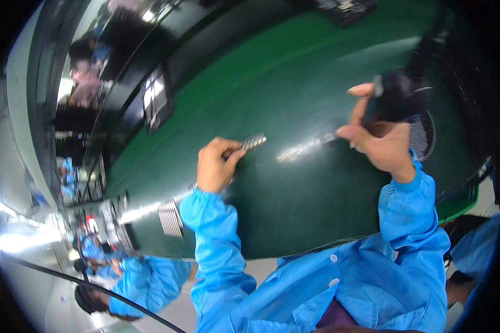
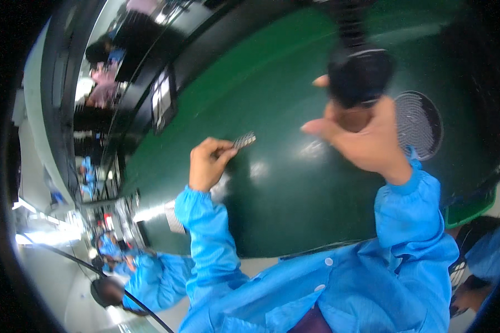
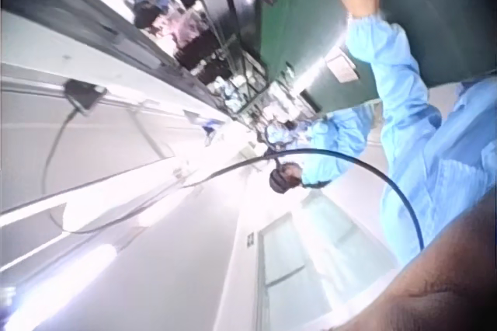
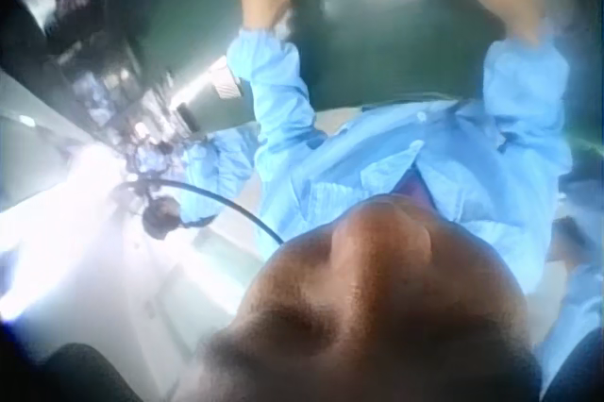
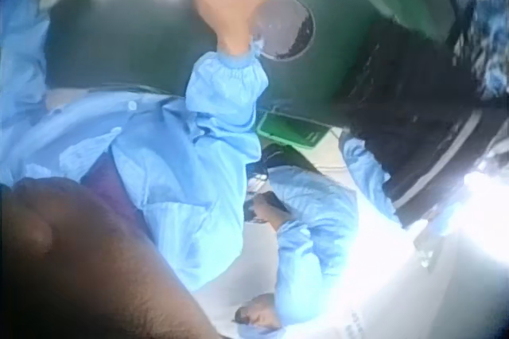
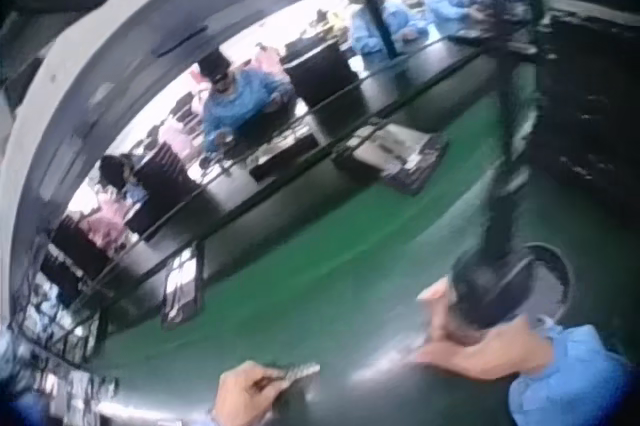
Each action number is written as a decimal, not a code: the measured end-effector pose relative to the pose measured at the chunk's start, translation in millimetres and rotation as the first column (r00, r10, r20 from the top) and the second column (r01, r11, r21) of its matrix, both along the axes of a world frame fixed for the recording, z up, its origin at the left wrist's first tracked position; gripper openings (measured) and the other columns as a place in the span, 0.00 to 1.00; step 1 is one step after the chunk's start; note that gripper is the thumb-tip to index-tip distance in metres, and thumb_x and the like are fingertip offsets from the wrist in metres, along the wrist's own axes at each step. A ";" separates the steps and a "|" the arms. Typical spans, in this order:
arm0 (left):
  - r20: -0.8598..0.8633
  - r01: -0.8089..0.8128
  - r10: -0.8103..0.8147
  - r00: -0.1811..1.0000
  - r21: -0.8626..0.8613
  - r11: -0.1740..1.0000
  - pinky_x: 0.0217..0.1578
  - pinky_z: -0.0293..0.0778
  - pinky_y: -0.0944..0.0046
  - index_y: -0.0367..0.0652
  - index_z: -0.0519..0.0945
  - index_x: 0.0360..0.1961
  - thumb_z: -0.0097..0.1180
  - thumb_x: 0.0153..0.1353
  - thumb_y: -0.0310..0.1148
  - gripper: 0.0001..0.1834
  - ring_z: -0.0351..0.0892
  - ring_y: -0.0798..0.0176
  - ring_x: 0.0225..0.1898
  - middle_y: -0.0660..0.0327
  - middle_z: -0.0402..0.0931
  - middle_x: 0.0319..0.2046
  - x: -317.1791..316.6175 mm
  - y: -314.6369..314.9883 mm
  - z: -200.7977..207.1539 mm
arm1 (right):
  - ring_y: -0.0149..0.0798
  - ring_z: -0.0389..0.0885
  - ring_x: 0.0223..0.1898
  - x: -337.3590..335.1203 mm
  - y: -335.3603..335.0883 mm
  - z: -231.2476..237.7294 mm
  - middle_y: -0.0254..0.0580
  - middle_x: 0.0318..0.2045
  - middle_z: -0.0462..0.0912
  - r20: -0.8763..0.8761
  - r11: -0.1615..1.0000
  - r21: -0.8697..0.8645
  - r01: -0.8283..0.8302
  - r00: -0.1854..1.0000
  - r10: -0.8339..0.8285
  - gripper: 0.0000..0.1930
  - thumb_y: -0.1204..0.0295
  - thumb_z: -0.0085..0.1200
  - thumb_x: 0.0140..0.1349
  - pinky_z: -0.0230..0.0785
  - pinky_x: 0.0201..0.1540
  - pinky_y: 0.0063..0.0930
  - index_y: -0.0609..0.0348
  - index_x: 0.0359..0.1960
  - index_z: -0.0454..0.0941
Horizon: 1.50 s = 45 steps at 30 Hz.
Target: Assembling internal components and securing tablet screen frames using an electric screwdriver on a factory assembly line.
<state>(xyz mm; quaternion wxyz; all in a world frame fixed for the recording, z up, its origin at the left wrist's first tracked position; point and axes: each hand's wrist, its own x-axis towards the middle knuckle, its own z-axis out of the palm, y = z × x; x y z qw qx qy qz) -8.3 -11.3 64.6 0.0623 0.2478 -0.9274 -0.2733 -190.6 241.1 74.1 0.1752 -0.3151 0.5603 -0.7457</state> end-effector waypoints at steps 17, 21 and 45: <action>-0.268 0.320 -0.437 0.859 -0.387 0.865 0.58 0.61 0.52 0.30 0.74 0.48 0.65 0.50 0.42 0.30 0.63 0.39 0.59 0.35 0.64 0.55 -262.6 55.5 -26.0 | 0.48 0.81 0.25 4.3 -18.1 -9.1 0.47 0.24 0.79 -0.247 0.990 -0.123 -0.066 0.968 0.034 0.22 0.75 0.64 0.46 0.71 0.26 0.34 0.60 0.44 0.68; -0.197 0.330 -0.482 0.854 -0.510 0.794 0.58 0.60 0.52 0.30 0.71 0.50 0.70 0.41 0.48 0.40 0.63 0.39 0.59 0.34 0.64 0.55 -334.9 38.5 -35.2 | 0.49 0.79 0.24 -1.5 -11.2 -8.5 0.46 0.22 0.78 -0.237 0.987 -0.144 -0.072 0.971 0.037 0.21 0.76 0.61 0.45 0.68 0.24 0.39 0.58 0.43 0.68; -0.065 0.374 -0.484 0.873 -0.548 0.748 0.54 0.62 0.48 0.34 0.72 0.51 0.51 0.34 0.19 0.33 0.66 0.43 0.58 0.46 0.69 0.54 -40.7 101.6 3.5 | 0.24 0.70 0.29 -18.8 8.2 27.5 0.30 0.27 0.76 -0.026 0.993 0.038 0.111 0.994 -0.110 0.18 0.80 0.64 0.43 0.66 0.30 0.21 0.62 0.38 0.74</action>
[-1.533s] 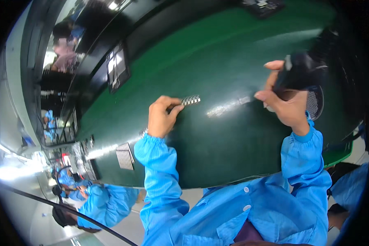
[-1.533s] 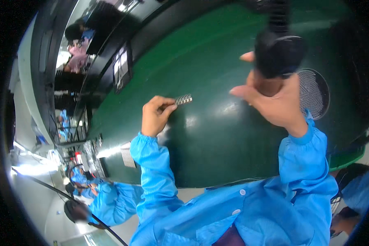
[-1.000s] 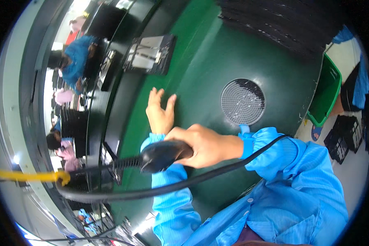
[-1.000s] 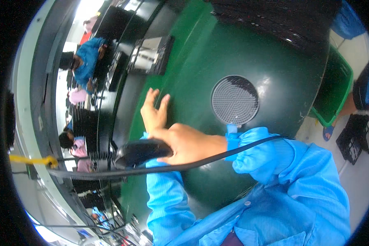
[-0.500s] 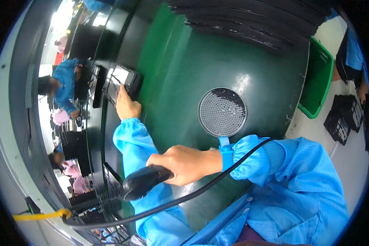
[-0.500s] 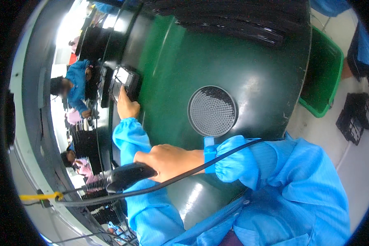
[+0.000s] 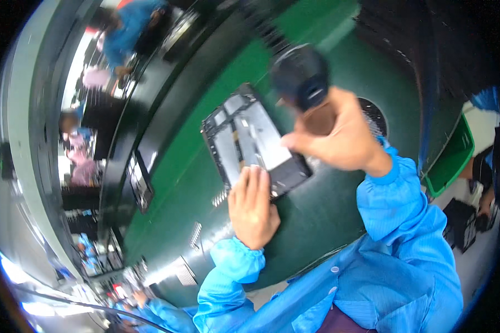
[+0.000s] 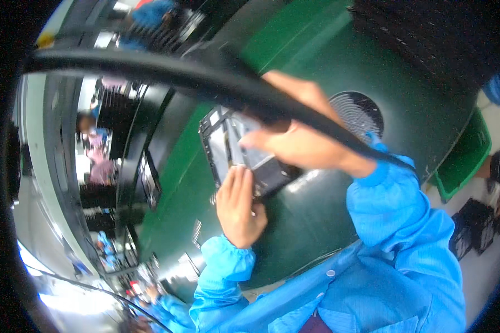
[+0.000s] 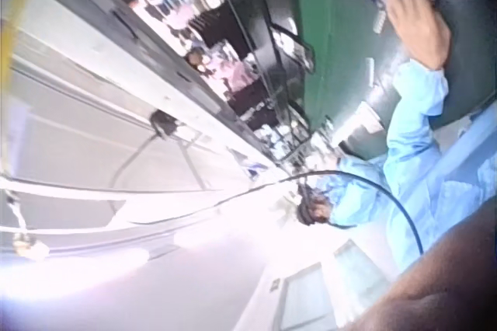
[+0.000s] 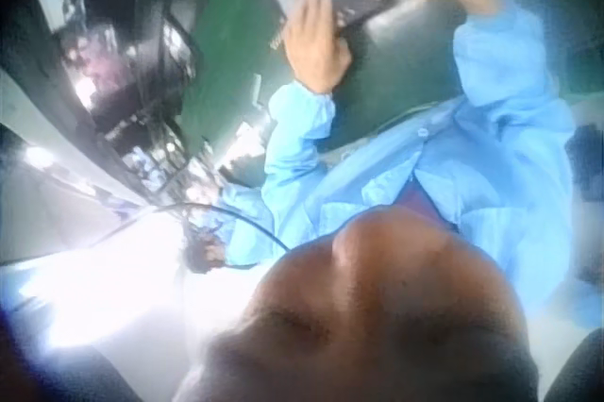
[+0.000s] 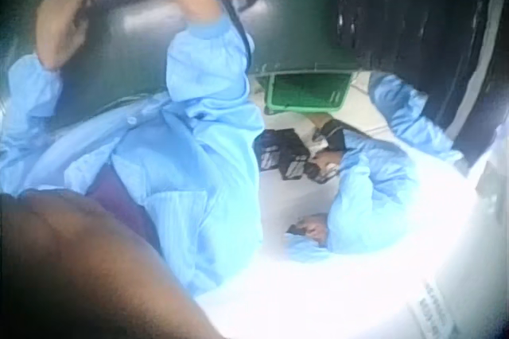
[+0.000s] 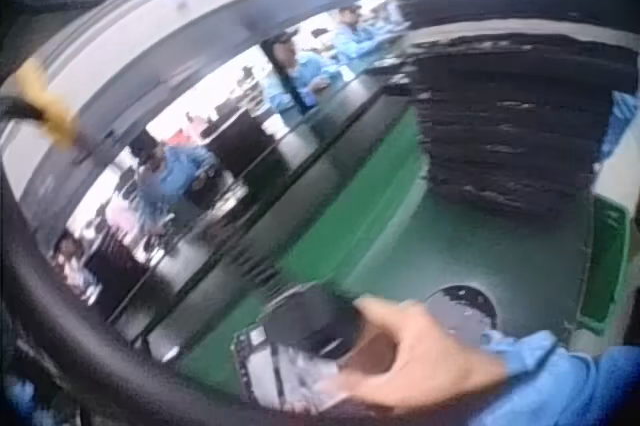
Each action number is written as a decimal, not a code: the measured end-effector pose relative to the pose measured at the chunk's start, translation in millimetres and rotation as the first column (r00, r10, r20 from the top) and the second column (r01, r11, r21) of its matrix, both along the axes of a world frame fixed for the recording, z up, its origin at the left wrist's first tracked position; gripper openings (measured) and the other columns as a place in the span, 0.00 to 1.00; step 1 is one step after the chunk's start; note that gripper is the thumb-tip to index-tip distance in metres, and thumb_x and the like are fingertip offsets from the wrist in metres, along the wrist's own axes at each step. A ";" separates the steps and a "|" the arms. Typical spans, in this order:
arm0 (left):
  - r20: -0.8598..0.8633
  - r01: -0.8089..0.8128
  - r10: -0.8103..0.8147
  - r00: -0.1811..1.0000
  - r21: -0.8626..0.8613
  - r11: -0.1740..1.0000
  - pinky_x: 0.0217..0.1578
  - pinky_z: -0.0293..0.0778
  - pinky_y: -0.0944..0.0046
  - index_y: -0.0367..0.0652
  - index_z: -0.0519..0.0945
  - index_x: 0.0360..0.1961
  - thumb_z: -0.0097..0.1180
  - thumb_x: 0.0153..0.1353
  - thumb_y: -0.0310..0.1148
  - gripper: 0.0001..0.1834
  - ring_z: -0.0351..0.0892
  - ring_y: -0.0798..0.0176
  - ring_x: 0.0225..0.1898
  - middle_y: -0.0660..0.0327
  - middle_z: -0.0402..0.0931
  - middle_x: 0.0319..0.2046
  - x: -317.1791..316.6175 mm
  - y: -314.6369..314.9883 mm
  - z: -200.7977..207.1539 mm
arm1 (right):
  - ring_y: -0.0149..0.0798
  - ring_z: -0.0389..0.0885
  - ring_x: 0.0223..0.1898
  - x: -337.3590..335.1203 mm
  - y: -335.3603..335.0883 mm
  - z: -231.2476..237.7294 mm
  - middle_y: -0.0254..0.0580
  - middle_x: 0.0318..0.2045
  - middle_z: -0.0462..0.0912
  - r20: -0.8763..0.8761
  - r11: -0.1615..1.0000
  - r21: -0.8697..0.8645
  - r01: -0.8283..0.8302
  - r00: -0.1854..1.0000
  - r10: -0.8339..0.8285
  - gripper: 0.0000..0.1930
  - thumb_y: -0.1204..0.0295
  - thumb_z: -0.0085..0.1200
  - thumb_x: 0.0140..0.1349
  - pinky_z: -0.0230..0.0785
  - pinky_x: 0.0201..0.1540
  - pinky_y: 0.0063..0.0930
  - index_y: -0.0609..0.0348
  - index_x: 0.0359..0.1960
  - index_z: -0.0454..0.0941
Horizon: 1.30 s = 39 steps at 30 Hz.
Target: Assembling internal components and securing tablet screen frames using an electric screwdriver on a factory assembly line.
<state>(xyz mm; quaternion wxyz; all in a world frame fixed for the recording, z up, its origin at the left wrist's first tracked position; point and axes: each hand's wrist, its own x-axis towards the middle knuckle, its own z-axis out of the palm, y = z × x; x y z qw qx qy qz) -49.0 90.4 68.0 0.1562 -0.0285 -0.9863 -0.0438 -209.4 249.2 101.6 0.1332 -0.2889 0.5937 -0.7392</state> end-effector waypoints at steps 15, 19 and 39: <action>0.111 0.207 -0.251 0.962 0.305 0.930 0.58 0.53 0.39 0.40 0.74 0.51 0.65 0.41 0.29 0.30 0.60 0.43 0.62 0.49 0.65 0.58 42.8 41.8 2.9 | 0.20 0.69 0.17 -49.8 45.1 6.7 0.27 0.17 0.73 -0.403 0.814 0.017 0.580 0.750 -0.525 0.19 0.76 0.62 0.52 0.58 0.21 0.14 0.66 0.46 0.74; 0.210 0.243 -0.298 0.931 0.253 0.936 0.58 0.53 0.36 0.39 0.72 0.53 0.68 0.40 0.33 0.35 0.53 0.40 0.65 0.45 0.57 0.62 -9.1 56.7 14.9 | 0.22 0.69 0.16 -71.7 53.5 -9.0 0.31 0.19 0.73 -0.254 0.809 -0.044 0.586 0.777 -0.576 0.18 0.78 0.66 0.48 0.61 0.17 0.17 0.61 0.38 0.71; -0.048 0.363 -0.372 0.927 0.364 0.857 0.55 0.56 0.48 0.35 0.62 0.57 0.67 0.29 0.46 0.51 0.59 0.43 0.57 0.45 0.61 0.54 -169.9 95.1 -31.4 | 0.24 0.73 0.26 -84.6 73.1 -14.8 0.33 0.26 0.77 -0.390 0.848 -0.187 0.497 0.754 -0.528 0.19 0.76 0.66 0.47 0.67 0.29 0.19 0.65 0.41 0.72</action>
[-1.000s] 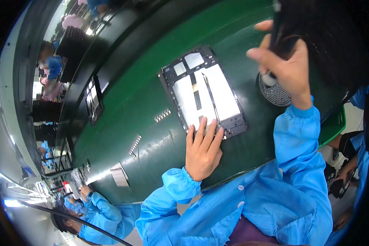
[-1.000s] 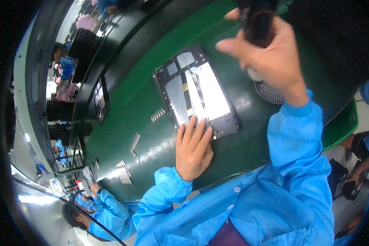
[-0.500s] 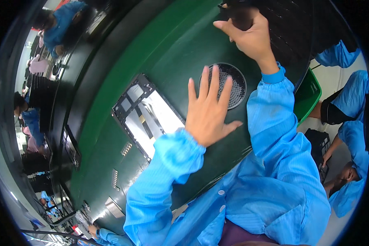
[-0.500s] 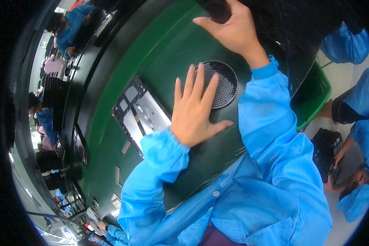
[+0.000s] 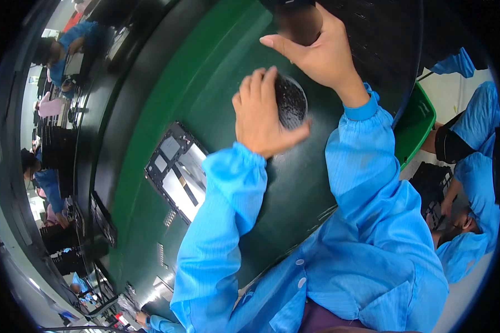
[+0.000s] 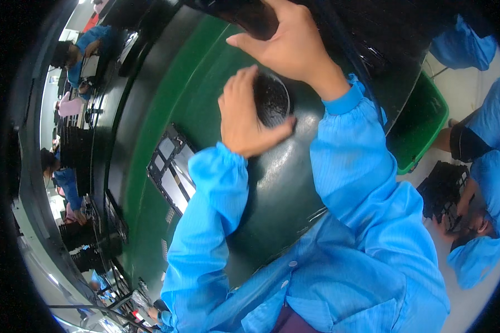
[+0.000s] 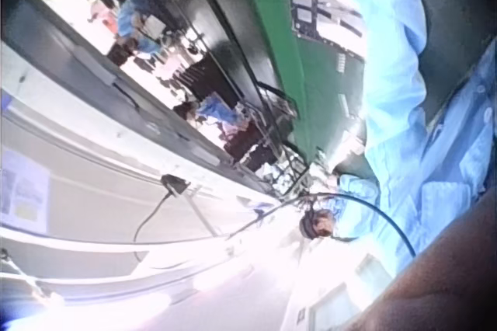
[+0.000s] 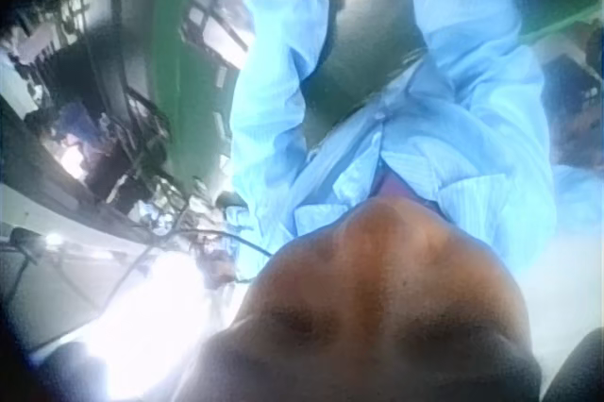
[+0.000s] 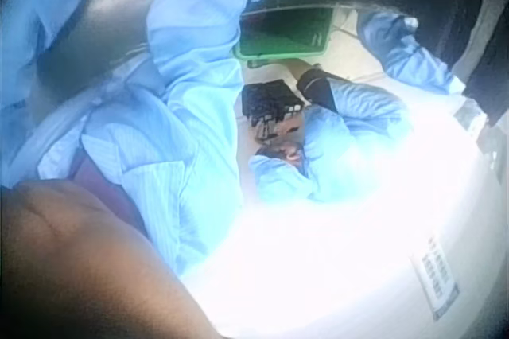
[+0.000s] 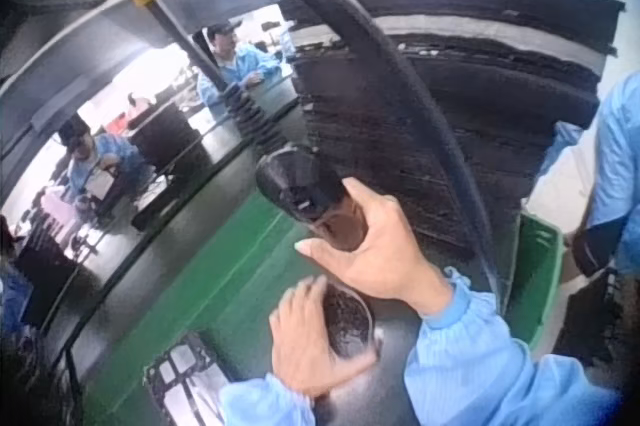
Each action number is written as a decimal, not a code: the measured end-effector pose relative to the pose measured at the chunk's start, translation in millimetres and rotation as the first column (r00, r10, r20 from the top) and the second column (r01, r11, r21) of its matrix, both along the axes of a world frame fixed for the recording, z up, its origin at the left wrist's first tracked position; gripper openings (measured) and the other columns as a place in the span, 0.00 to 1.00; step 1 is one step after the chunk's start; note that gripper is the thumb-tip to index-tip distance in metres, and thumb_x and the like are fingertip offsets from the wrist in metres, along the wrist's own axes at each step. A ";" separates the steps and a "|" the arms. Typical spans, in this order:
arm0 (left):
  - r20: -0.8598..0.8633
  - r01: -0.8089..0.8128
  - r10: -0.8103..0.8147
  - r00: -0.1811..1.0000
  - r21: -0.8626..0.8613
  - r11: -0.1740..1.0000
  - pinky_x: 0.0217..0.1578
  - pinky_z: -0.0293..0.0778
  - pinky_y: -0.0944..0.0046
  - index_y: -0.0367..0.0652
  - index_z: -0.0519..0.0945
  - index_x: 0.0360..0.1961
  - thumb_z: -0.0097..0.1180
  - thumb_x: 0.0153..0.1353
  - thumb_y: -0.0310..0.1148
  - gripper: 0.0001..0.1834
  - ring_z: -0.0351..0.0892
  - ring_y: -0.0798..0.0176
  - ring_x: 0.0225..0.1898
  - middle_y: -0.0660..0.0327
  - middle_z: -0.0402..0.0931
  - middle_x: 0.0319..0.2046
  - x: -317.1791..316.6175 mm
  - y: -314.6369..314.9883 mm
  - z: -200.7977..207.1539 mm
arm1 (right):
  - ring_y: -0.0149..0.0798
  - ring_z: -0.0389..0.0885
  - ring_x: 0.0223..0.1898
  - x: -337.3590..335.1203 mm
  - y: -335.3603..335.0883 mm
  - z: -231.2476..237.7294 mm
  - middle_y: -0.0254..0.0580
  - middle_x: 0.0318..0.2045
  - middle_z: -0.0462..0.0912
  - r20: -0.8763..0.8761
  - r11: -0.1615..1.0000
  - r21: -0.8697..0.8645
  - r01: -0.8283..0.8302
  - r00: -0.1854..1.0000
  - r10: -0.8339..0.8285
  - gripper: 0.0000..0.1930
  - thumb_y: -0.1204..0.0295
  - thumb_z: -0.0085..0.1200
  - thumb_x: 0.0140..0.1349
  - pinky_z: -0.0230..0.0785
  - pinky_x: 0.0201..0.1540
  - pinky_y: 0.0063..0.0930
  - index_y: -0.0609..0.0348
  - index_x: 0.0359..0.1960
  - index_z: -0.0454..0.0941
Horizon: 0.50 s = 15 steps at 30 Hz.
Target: Assembling internal components and securing tablet screen frames using an electric screwdriver on a factory assembly line.
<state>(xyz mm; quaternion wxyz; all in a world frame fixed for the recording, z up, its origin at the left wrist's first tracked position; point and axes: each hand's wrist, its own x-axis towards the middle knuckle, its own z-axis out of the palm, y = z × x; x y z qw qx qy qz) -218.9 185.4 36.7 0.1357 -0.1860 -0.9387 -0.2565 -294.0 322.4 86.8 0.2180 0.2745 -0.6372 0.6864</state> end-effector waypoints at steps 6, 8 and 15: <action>-0.027 0.017 -0.017 1.000 0.018 1.000 0.55 0.57 0.50 0.35 0.63 0.55 0.68 0.29 0.45 0.49 0.62 0.43 0.56 0.46 0.63 0.53 7.9 -6.7 1.8 | 0.22 0.73 0.27 -10.7 7.0 -25.5 0.30 0.24 0.76 -0.050 0.976 0.188 0.107 0.994 -0.100 0.16 0.70 0.68 0.49 0.66 0.30 0.16 0.60 0.35 0.75; -0.057 -0.007 0.008 0.998 0.008 1.000 0.55 0.57 0.50 0.34 0.64 0.55 0.68 0.31 0.45 0.47 0.62 0.44 0.56 0.46 0.64 0.53 -4.4 -9.5 0.7 | 0.22 0.74 0.27 -15.6 3.9 -20.6 0.30 0.24 0.76 -0.075 0.974 0.199 0.108 0.993 -0.095 0.16 0.70 0.68 0.49 0.67 0.31 0.16 0.60 0.36 0.75; -0.019 0.089 -0.102 0.995 -0.355 0.931 0.62 0.48 0.43 0.29 0.66 0.56 0.57 0.46 0.58 0.45 0.50 0.44 0.65 0.42 0.57 0.61 -8.3 -16.4 -0.5 | 0.23 0.75 0.28 -13.9 0.1 -27.1 0.31 0.25 0.77 -0.094 0.976 0.182 0.124 0.990 -0.108 0.17 0.69 0.68 0.49 0.68 0.31 0.17 0.59 0.37 0.75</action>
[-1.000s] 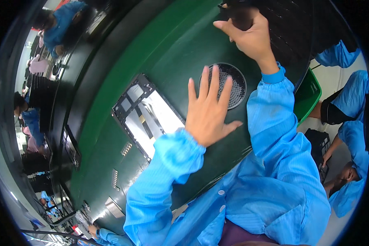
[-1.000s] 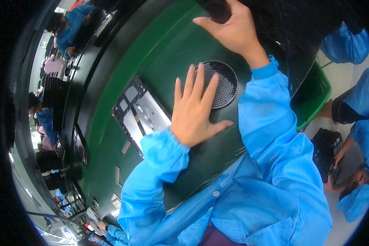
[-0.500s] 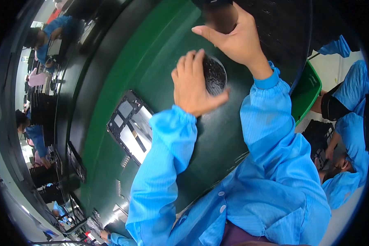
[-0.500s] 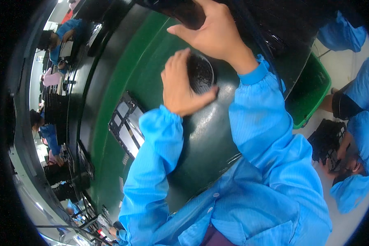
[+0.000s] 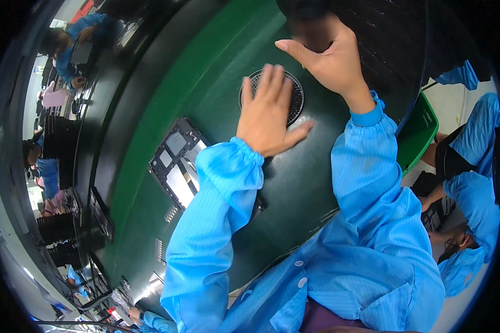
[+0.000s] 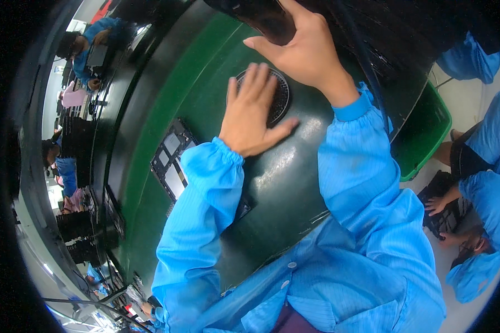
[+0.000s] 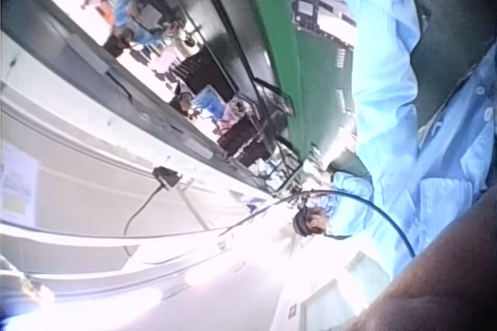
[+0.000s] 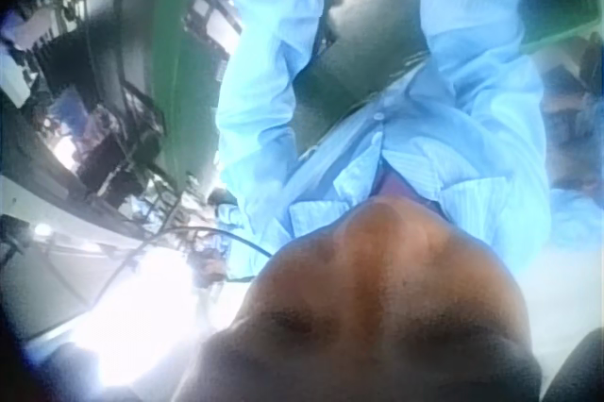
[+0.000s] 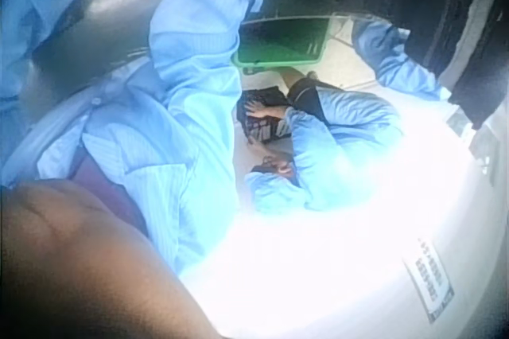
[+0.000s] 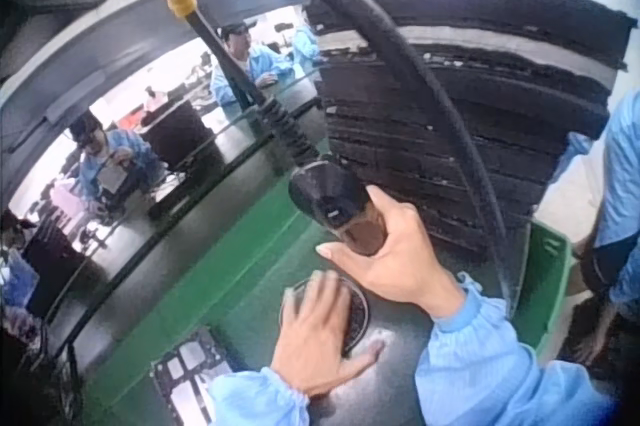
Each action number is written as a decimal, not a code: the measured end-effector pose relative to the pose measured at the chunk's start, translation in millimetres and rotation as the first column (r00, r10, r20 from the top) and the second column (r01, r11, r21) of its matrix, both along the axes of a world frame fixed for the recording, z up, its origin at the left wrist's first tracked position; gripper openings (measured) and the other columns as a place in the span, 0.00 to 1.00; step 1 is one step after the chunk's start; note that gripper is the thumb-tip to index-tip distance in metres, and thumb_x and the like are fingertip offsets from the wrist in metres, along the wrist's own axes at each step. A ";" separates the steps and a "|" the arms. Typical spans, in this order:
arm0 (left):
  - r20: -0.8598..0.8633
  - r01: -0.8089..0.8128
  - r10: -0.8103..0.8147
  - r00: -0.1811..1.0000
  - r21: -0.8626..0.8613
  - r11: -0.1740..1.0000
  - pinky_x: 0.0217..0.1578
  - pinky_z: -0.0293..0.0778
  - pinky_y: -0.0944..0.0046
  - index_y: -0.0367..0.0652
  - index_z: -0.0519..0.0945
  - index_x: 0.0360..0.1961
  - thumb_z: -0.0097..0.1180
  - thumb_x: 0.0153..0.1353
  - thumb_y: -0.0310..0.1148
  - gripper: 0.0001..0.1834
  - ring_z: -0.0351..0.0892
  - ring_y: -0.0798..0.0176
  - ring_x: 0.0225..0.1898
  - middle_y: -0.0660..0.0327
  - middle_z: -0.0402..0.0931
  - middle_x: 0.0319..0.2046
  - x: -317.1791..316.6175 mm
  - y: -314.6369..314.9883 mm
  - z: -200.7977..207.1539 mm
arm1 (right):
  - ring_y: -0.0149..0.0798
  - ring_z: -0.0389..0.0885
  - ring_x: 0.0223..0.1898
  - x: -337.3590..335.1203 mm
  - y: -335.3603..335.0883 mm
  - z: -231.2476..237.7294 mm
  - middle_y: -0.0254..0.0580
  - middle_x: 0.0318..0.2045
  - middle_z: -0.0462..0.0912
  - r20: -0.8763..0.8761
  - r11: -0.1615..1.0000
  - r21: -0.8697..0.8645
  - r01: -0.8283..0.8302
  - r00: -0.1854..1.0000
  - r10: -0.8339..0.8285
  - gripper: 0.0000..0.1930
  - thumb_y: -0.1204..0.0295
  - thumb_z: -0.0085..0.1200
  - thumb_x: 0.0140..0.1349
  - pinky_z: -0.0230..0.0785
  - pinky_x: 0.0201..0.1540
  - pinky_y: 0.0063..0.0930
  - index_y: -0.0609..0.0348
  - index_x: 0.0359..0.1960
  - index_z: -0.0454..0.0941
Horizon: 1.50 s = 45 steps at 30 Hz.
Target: Assembling internal components and securing tablet screen frames using an electric screwdriver on a factory assembly line.
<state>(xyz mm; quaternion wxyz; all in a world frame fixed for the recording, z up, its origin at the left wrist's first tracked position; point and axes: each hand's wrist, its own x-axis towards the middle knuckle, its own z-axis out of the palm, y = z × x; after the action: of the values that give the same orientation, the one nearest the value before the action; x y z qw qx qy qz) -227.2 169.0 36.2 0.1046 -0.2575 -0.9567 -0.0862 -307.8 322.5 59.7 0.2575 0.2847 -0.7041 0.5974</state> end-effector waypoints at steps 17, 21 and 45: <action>0.143 0.278 -0.269 0.953 -0.045 0.960 0.63 0.48 0.42 0.30 0.60 0.60 0.51 0.50 0.65 0.50 0.51 0.47 0.66 0.45 0.56 0.63 -3.1 -16.8 8.7 | 0.20 0.73 0.28 3.0 -3.6 4.0 0.28 0.24 0.76 0.038 0.997 -0.054 -0.054 0.998 0.056 0.15 0.75 0.67 0.48 0.67 0.32 0.15 0.62 0.35 0.73; 0.126 0.215 -0.211 0.969 -0.021 0.976 0.63 0.48 0.43 0.30 0.60 0.60 0.52 0.50 0.64 0.50 0.52 0.46 0.66 0.44 0.56 0.63 -7.4 -38.3 11.3 | 0.20 0.73 0.28 2.5 -0.5 3.2 0.28 0.25 0.76 0.025 0.998 -0.036 -0.049 0.998 0.049 0.15 0.76 0.67 0.48 0.66 0.31 0.14 0.61 0.35 0.73; 0.177 0.194 -0.182 0.967 -0.057 0.979 0.62 0.49 0.44 0.29 0.63 0.58 0.50 0.49 0.65 0.49 0.55 0.49 0.65 0.45 0.59 0.61 12.8 -6.7 10.9 | 0.19 0.73 0.28 5.8 -4.1 5.0 0.28 0.26 0.77 0.033 0.989 -0.099 -0.113 0.993 0.117 0.15 0.77 0.66 0.48 0.66 0.31 0.15 0.63 0.36 0.73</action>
<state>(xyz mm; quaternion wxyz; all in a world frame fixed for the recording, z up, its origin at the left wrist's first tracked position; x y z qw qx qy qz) -214.4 162.3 47.1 0.0041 -0.3424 -0.9360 -0.0819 -302.0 318.4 64.6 0.2223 0.3004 -0.6614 0.6503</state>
